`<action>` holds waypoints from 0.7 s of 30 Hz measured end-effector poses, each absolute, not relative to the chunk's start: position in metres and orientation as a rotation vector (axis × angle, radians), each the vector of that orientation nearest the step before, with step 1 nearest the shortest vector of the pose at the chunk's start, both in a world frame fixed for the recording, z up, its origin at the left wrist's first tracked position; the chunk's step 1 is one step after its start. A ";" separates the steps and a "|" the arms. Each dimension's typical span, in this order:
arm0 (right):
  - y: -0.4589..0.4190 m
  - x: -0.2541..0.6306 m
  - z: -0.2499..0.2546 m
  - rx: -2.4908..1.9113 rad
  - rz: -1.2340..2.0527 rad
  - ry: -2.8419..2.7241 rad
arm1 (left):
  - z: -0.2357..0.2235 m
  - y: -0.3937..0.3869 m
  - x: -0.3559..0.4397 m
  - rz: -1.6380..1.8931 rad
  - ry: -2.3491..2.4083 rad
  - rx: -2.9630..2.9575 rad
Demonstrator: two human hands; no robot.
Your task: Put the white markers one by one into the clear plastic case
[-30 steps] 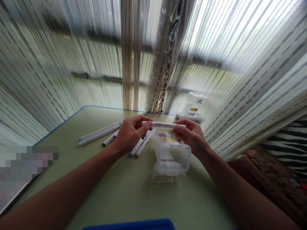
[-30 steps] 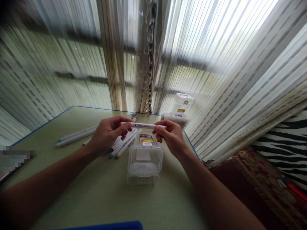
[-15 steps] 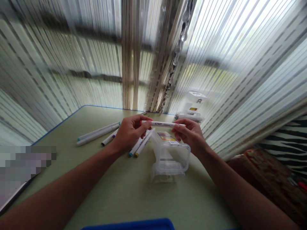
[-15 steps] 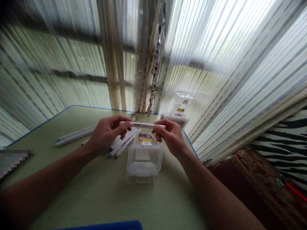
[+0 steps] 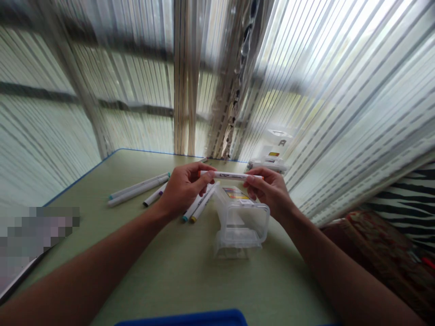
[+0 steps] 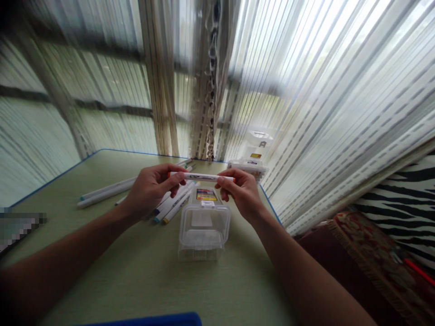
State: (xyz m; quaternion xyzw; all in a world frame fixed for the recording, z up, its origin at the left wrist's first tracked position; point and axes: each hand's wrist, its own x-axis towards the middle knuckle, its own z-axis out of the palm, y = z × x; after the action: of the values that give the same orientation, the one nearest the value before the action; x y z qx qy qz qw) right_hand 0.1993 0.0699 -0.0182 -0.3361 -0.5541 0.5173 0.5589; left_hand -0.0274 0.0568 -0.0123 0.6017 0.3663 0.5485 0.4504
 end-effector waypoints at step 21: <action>0.070 0.200 -0.018 -0.798 1.206 -1.320 | -0.012 0.057 -0.027 1.348 0.911 1.492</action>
State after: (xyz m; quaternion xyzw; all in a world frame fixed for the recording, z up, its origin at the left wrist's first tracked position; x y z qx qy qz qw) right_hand 0.2002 0.0703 -0.0184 -0.3382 -0.5594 0.5112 0.5580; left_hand -0.0272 0.0573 -0.0123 0.6034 0.3686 0.5454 0.4502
